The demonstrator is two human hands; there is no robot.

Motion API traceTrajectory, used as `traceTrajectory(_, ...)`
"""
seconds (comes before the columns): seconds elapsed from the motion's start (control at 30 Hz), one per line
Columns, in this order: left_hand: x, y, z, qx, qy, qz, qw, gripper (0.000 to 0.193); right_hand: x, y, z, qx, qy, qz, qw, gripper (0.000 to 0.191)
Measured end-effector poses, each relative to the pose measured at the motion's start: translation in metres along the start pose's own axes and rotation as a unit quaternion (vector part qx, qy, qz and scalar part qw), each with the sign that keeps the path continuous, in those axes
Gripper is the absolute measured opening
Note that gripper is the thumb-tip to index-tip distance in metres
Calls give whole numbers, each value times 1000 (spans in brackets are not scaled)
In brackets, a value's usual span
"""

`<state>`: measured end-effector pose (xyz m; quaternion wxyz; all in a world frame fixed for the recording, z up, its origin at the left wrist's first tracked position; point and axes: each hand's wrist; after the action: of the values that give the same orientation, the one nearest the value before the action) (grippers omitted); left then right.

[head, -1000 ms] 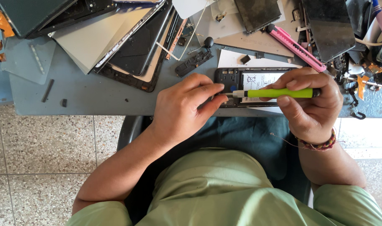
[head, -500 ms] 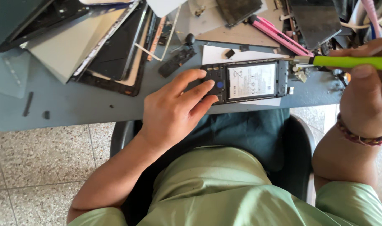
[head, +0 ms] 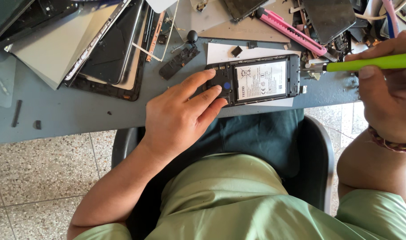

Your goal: The person uses a green-handled screwdriver to remove and reinstall screws on a disassembled mobile phone chassis. The person holds the device steady with the left hand while turning the screwdriver with the right hand, working on multiple screw locations around the battery area.

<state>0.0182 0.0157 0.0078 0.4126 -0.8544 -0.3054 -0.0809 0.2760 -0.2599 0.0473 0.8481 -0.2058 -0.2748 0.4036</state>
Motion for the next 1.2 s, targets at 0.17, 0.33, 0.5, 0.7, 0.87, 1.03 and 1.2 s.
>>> traceTrajectory(0.17, 0, -1, -1, 1, 1, -3, 1000, 22, 3, -2, 3, -33, -20, 17, 999, 10)
traceTrajectory(0.33, -1, -1, -1, 4, 0, 1, 1000, 22, 1, 0, 4, -24, 11, 1, 1000, 8)
traceTrajectory(0.5, 0, 0, 0, 5, 1, 0, 1000, 22, 4, 2, 10, -125, -42, 38, 991, 14)
traceTrajectory(0.7, 0, 0, 0, 4, 0, -2, 1000, 23, 15, 6, 19, -69, -15, 47, 996, 23)
traceTrajectory(0.87, 0, 0, -2, 1, -4, 0, 1000, 23, 30, -1, 23, -114, -66, 100, 986, 35)
traceTrajectory(1.03, 0, 0, -2, -5, -9, 5, 1000, 23, 42, -4, 17, -194, -27, 132, 972, 33)
traceTrajectory(1.2, -1, 0, -3, -8, -14, 7, 1000, 23, 58, -18, 2, -209, -162, 195, 945, 24)
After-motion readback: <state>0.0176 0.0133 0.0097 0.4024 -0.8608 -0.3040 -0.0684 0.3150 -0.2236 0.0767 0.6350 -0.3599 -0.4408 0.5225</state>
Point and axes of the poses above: each hand's wrist, its own x-axis towards the middle knuckle, its own y-axis out of the palm, z = x × y, and after that the axes turned 8 degrees about -y, right-handed
